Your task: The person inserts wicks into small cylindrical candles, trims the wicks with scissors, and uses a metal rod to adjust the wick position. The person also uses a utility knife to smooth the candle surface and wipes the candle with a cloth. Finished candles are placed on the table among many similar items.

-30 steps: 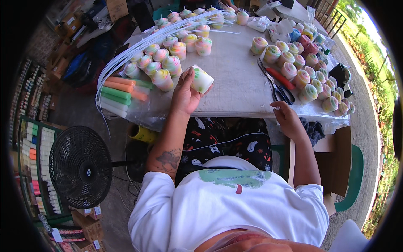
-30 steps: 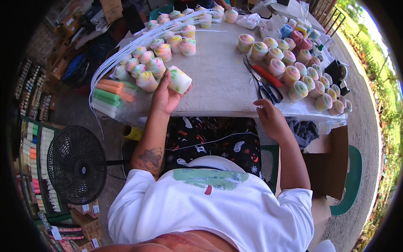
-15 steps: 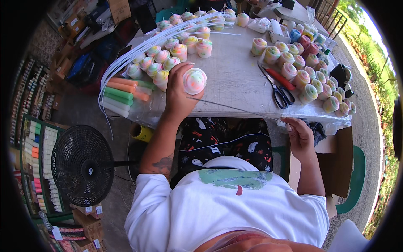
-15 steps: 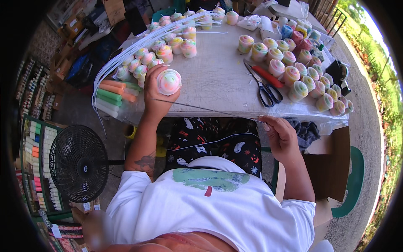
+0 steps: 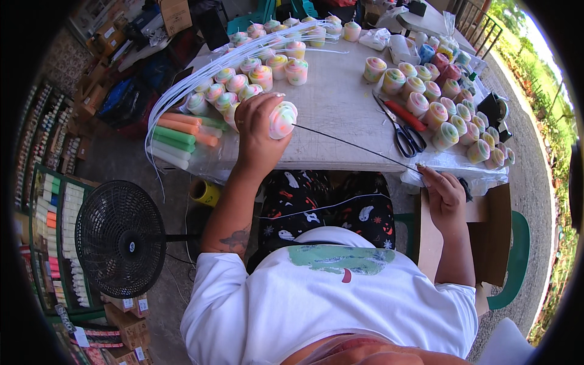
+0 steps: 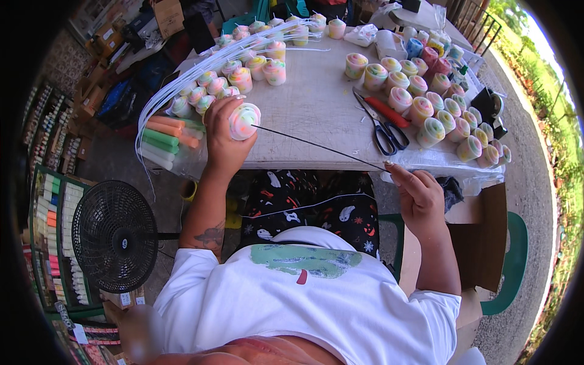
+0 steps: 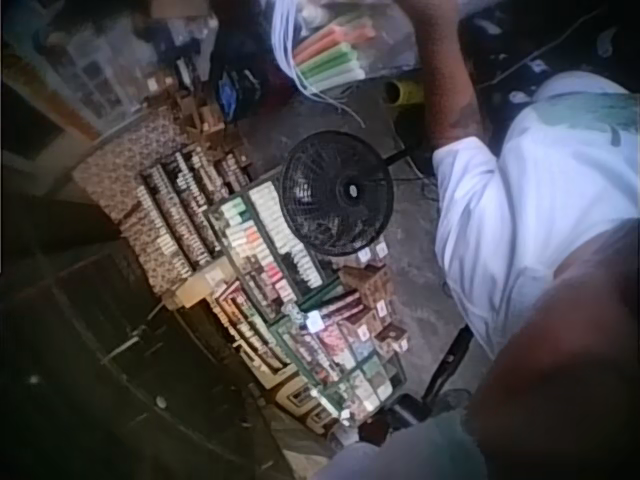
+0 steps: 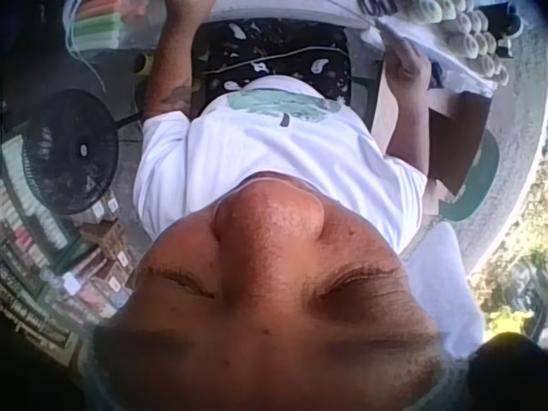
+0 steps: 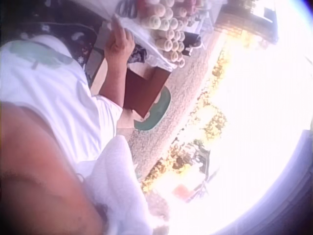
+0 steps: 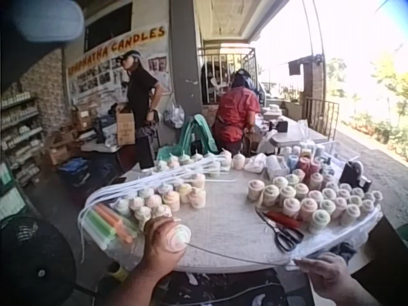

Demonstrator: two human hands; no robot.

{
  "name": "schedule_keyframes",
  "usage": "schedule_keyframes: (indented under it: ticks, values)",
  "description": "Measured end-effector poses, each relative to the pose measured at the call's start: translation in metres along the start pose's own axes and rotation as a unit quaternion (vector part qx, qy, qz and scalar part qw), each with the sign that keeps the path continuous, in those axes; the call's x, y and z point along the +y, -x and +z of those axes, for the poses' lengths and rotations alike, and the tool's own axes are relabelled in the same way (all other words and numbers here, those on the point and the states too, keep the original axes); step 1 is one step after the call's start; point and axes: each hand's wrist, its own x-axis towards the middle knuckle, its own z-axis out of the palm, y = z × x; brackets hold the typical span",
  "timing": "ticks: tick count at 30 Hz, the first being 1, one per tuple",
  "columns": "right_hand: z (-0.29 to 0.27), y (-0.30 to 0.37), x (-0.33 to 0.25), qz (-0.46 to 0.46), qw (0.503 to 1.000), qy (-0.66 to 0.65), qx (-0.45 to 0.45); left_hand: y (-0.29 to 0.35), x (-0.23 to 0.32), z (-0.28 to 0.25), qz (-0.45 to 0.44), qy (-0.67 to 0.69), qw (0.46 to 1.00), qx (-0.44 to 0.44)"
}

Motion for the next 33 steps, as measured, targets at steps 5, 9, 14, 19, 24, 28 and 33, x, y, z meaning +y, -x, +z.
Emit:
schedule_keyframes:
  ticks: [5, 9, 14, 19, 24, 28, 33]
  values:
    - [-0.005, -0.004, -0.006, -0.024, 0.999, 0.045, -0.004, 0.000, 0.001, -0.002, 0.015, -0.017, 1.000, -0.004]
    - [-0.003, -0.014, -0.021, -0.062, 0.993, 0.093, -0.048, -0.001, 0.025, 0.003, 0.060, -0.087, 0.990, -0.088]
    - [0.005, -0.023, -0.021, -0.045, 0.993, 0.067, -0.081, -0.007, 0.039, 0.008, 0.064, -0.049, 0.989, -0.125]
    - [0.028, -0.042, -0.042, -0.107, 0.989, 0.014, -0.096, -0.002, 0.073, 0.021, 0.105, 0.092, 0.979, -0.146]
    - [0.020, -0.043, -0.028, -0.013, 0.994, -0.103, -0.029, -0.011, 0.050, 0.007, 0.056, -0.022, 0.995, -0.082]
    - [0.020, -0.035, -0.024, -0.003, 0.997, -0.074, -0.012, -0.001, 0.058, 0.008, 0.034, -0.016, 0.997, -0.072]
    - [0.048, -0.037, -0.040, -0.070, 0.996, -0.060, 0.000, 0.006, 0.087, 0.016, 0.047, 0.049, 0.991, -0.114]
